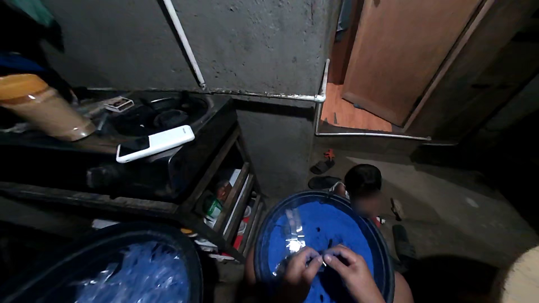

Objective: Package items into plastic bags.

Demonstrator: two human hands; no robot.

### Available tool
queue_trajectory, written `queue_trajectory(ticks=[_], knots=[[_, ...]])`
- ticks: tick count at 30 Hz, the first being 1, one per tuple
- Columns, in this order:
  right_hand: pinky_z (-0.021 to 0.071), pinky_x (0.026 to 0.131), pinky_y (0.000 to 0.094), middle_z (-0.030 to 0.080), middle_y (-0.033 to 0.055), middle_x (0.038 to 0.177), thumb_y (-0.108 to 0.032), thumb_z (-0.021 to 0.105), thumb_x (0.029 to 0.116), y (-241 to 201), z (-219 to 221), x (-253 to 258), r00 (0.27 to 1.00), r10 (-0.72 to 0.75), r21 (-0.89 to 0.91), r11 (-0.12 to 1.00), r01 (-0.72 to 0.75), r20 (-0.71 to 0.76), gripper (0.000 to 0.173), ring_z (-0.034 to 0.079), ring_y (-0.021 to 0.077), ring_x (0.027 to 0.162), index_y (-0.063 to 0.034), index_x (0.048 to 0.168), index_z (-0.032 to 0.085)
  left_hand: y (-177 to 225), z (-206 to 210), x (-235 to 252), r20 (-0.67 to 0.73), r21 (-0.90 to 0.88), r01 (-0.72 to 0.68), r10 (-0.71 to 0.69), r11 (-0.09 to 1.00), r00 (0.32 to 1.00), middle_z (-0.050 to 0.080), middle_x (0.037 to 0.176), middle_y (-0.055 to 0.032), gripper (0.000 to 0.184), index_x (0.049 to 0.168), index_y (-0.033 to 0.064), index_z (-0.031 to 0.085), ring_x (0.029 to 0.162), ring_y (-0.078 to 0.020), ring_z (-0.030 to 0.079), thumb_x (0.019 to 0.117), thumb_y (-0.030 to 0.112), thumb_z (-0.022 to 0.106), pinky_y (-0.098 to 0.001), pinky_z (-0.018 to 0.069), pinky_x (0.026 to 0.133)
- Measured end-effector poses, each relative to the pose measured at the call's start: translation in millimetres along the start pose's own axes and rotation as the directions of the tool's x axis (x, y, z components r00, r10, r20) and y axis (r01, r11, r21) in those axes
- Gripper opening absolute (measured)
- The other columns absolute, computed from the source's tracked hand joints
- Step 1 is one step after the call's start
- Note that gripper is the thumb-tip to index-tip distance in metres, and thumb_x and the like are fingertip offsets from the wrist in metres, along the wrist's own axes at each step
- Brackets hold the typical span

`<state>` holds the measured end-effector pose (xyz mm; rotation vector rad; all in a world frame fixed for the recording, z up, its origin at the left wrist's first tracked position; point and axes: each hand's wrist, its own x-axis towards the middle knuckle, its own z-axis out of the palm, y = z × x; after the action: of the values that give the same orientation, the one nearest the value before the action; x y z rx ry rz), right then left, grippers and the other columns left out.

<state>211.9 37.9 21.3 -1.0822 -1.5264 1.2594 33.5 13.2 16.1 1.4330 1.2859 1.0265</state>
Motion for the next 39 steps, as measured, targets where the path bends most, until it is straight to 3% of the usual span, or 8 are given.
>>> queue_trajectory(ticks=[12,17,22,24,27,32,36,39], knots=[[0.0558,0.071,0.0231,0.07,-0.0013,0.081,-0.011,0.061,0.0968,-4,0,6,0.995,0.101,0.105,0.989,-0.102,0.013,0.014,0.065,0.0055,0.073,-0.0047,0.095,0.074,9,0,-6,0.092,-0.295,0.142,-0.119,0.945,0.989,0.07,0.079,0.0003,0.017,0.099,0.0015,0.062,0.072,-0.0062,0.068,0.1046,0.01,0.048,-0.0258,0.0578,0.071],[0.0561,0.069,0.0232,0.069,-0.0013,0.078,-0.01,0.06,0.0969,-6,1,8,0.997,0.072,0.121,0.99,-0.075,0.022,0.014,0.065,0.0058,0.071,-0.0039,0.094,0.072,7,2,-3,0.083,-0.359,0.113,-0.089,0.926,0.993,0.072,0.086,-0.0004,0.02,0.107,0.0005,0.063,0.079,-0.0077,0.069,0.105,0.013,0.048,-0.0273,0.0582,0.077],[0.0516,0.065,0.0198,0.066,-0.0057,0.075,-0.021,0.063,0.0973,-5,-1,6,0.996,0.08,-0.067,0.995,-0.077,0.037,0.018,0.06,0.0004,0.067,-0.0077,0.089,0.073,4,0,-4,0.104,-0.162,0.141,-0.125,0.977,0.987,0.065,0.078,0.0023,0.019,0.104,0.001,0.067,0.068,-0.0034,0.061,0.1024,0.016,0.055,-0.0241,0.0536,0.07],[0.0497,0.064,0.0207,0.065,-0.0044,0.072,-0.029,0.063,0.0992,-2,-3,3,0.994,0.086,-0.231,0.97,-0.068,0.07,0.029,0.058,-0.0002,0.066,-0.0071,0.082,0.073,8,-3,-7,0.155,0.027,0.158,-0.16,0.987,0.975,0.066,0.08,-0.004,0.027,0.108,-0.0007,0.069,0.07,-0.0086,0.06,0.1037,0.022,0.054,-0.0297,0.0518,0.072],[0.0524,0.075,0.0269,0.068,0.0059,0.081,-0.023,0.061,0.1008,3,-6,-6,0.977,0.105,-0.34,0.94,-0.035,0.188,0.029,0.063,0.008,0.077,-0.0005,0.088,0.074,5,-4,-13,0.262,0.188,0.149,-0.196,0.971,0.945,0.068,0.085,-0.0141,0.033,0.112,-0.0042,0.067,0.076,-0.0202,0.064,0.106,0.023,0.05,-0.0401,0.0529,0.078],[0.0552,0.093,0.0379,0.073,0.0171,0.101,-0.009,0.062,0.0986,14,-10,-26,0.932,0.145,-0.341,0.94,-0.025,0.331,0.019,0.07,0.0225,0.097,0.0045,0.102,0.075,-22,-5,-31,0.366,0.058,0.219,-0.225,0.974,0.903,0.068,0.093,-0.016,0.033,0.117,-0.0082,0.063,0.082,-0.0184,0.063,0.1047,0.02,0.05,-0.0374,0.0517,0.083],[0.0562,0.083,0.0459,0.072,0.0173,0.088,-0.022,0.065,0.0988,25,-7,-36,0.921,0.206,-0.466,0.884,-0.031,0.331,0.028,0.07,0.0274,0.084,0.0042,0.091,0.074,-21,-8,-41,0.39,0.042,0.271,-0.266,0.962,0.882,0.07,0.097,-0.0158,0.032,0.117,-0.0091,0.067,0.085,-0.016,0.064,0.1032,0.016,0.053,-0.0344,0.0525,0.086],[0.0553,0.081,0.0482,0.071,0.0185,0.085,-0.023,0.063,0.1003,30,-5,-40,0.916,0.21,-0.474,0.88,-0.026,0.341,0.032,0.069,0.0291,0.082,0.0052,0.089,0.072,-16,-8,-36,0.467,0.158,0.323,-0.359,0.933,0.808,0.068,0.101,-0.0159,0.032,0.116,-0.0073,0.066,0.088,-0.0164,0.063,0.1063,0.019,0.05,-0.0331,0.0504,0.088]])
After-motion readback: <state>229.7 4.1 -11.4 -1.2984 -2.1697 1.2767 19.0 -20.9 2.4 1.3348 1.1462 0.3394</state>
